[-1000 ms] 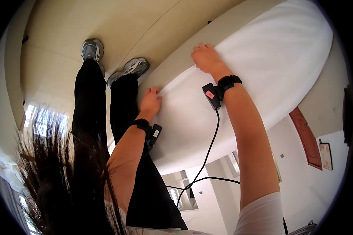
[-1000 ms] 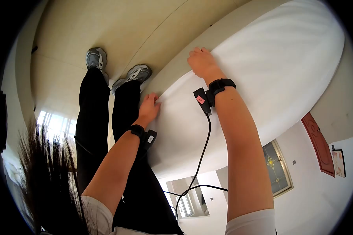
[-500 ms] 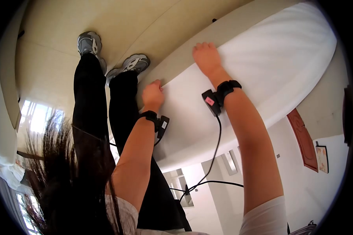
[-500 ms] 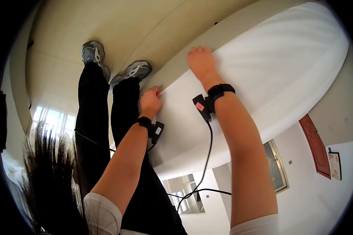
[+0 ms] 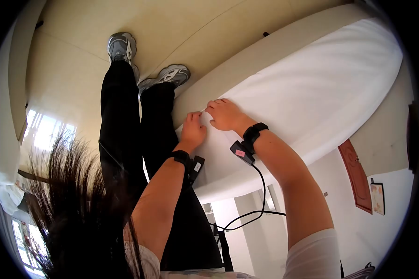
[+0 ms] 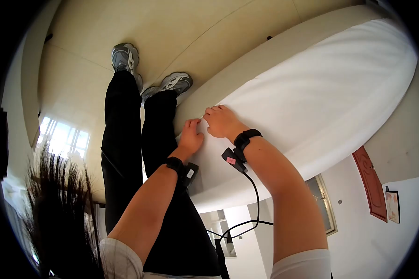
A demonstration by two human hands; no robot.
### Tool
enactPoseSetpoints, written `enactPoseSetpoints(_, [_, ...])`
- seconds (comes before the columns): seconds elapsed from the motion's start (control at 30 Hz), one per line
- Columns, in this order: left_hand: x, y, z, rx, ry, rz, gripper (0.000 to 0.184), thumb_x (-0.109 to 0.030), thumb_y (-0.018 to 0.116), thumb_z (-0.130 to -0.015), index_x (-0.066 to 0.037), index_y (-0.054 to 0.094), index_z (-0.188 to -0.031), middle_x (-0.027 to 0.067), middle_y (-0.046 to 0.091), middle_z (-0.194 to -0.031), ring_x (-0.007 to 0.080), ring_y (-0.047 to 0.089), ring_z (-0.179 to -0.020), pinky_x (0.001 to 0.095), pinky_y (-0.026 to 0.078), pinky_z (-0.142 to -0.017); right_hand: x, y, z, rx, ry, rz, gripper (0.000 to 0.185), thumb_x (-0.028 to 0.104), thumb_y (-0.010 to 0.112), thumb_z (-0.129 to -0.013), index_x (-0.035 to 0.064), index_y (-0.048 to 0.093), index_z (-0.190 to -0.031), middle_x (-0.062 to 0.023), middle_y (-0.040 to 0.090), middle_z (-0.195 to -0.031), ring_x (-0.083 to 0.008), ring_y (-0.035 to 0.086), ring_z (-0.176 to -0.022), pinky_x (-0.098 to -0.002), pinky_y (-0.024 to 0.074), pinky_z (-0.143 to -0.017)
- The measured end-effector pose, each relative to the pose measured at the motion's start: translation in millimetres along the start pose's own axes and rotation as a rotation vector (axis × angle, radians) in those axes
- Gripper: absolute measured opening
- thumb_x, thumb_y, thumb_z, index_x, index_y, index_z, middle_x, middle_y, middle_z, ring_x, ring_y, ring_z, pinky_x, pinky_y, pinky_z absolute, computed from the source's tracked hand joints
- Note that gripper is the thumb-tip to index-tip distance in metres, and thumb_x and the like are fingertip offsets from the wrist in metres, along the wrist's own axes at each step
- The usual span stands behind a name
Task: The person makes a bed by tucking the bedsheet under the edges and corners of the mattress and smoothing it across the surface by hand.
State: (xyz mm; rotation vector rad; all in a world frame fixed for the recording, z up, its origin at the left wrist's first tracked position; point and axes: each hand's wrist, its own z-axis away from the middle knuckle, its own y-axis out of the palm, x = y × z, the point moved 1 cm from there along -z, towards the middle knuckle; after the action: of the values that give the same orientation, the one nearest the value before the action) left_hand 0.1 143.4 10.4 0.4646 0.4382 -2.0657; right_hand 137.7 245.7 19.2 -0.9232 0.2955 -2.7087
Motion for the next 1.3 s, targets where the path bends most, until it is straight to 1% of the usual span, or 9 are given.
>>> enactPoseSetpoints(0.13, [-3, -13, -17, 0.153, -0.070, 0.039, 0.036, -0.009, 0.055, -0.072, -0.003, 0.056, -0.108, 0.0168, 0.047, -0.118, 0.0378, 0.050, -0.105, 0.0433, 0.042, -0.090, 17, 0, -16, 0.064, 0.142, 0.052, 0.030, 0.026, 0.055, -0.076, 0.0074, 0.063, -0.098, -0.0066, 0.056, -0.109, -0.0220, 0.049, -0.107, -0.0371, 0.0361, -0.094])
enactPoseSetpoints(0.33, [-10, -16, -16, 0.340, -0.077, -0.356, 0.029, -0.016, 0.056, -0.077, -0.004, 0.059, -0.104, 0.0156, 0.054, -0.108, 0.0332, 0.053, -0.105, 0.0420, 0.046, -0.085, 18, 21, -15, 0.077, 0.244, -0.044, 0.024, 0.017, 0.049, -0.079, 0.0072, 0.066, -0.092, -0.0059, 0.057, -0.108, -0.0228, 0.049, -0.109, -0.0350, 0.0342, -0.097])
enactPoseSetpoints(0.43, [-29, -14, -23, 0.354, -0.164, -0.543, 0.031, -0.020, 0.055, -0.079, -0.004, 0.058, -0.105, 0.0164, 0.054, -0.107, 0.0337, 0.056, -0.101, 0.0392, 0.046, -0.087, 10, 21, -16, -0.136, 0.102, -0.008, 0.025, 0.016, 0.047, -0.079, 0.0077, 0.066, -0.093, -0.0061, 0.059, -0.107, -0.0221, 0.049, -0.111, -0.0347, 0.0341, -0.098])
enactPoseSetpoints(0.6, [0, 1, -20, 0.563, -0.393, -0.530, 0.039, -0.029, 0.055, -0.080, -0.004, 0.059, -0.111, 0.0197, 0.056, -0.114, 0.0331, 0.058, -0.098, 0.0380, 0.047, -0.086, 30, 33, -36, 0.131, 0.210, -0.095, 0.028, 0.018, 0.053, -0.074, 0.0092, 0.067, -0.096, -0.0092, 0.060, -0.106, -0.0246, 0.053, -0.106, -0.0374, 0.0373, -0.096])
enactPoseSetpoints(0.73, [33, -10, -20, 0.840, -0.246, -0.487, 0.038, -0.029, 0.053, -0.080, -0.008, 0.061, -0.111, 0.0178, 0.055, -0.120, 0.0359, 0.055, -0.104, 0.0392, 0.044, -0.091, 52, 53, -54, 0.120, 0.275, -0.227, 0.026, 0.017, 0.052, -0.074, 0.0091, 0.068, -0.094, -0.0100, 0.062, -0.103, -0.0269, 0.055, -0.102, -0.0373, 0.0392, -0.094])
enactPoseSetpoints(0.8, [44, -22, -6, 0.684, 0.082, -0.653, 0.042, -0.028, 0.052, -0.079, -0.009, 0.058, -0.116, 0.0181, 0.055, -0.119, 0.0394, 0.051, -0.110, 0.0414, 0.039, -0.096, 67, 56, -59, 0.086, 0.381, -0.166, 0.025, 0.016, 0.052, -0.075, 0.0078, 0.068, -0.093, -0.0121, 0.063, -0.101, -0.0279, 0.056, -0.101, -0.0370, 0.0419, -0.090])
enactPoseSetpoints(0.93, [69, -29, 8, 0.772, -0.044, -0.572, 0.047, -0.022, 0.050, -0.078, -0.005, 0.051, -0.122, 0.0209, 0.051, -0.122, 0.0430, 0.046, -0.114, 0.0435, 0.034, -0.099, 68, 60, -63, 0.013, 0.347, -0.169, 0.024, 0.015, 0.053, -0.074, 0.0070, 0.068, -0.091, -0.0136, 0.064, -0.096, -0.0294, 0.058, -0.098, -0.0388, 0.0454, -0.085])
enactPoseSetpoints(1.0, [98, -9, 35, 0.059, -0.073, -0.376, 0.045, -0.015, 0.048, -0.077, -0.001, 0.052, -0.119, 0.0217, 0.046, -0.127, 0.0421, 0.044, -0.115, 0.0439, 0.036, -0.098, 62, 55, -62, 0.076, 0.363, -0.192, 0.025, 0.014, 0.055, -0.072, 0.0074, 0.068, -0.091, -0.0145, 0.064, -0.096, -0.0303, 0.060, -0.096, -0.0408, 0.0477, -0.081])
enactPoseSetpoints(1.3, [108, -27, 31, 0.245, -0.194, -0.051, 0.051, -0.017, 0.054, -0.072, 0.000, 0.050, -0.120, 0.0229, 0.048, -0.121, 0.0369, 0.046, -0.114, 0.0398, 0.039, -0.096, 79, 45, -65, 0.170, 0.441, -0.063, 0.026, 0.023, 0.053, -0.082, 0.0115, 0.067, -0.100, -0.0079, 0.063, -0.109, -0.0233, 0.057, -0.105, -0.0337, 0.0439, -0.087])
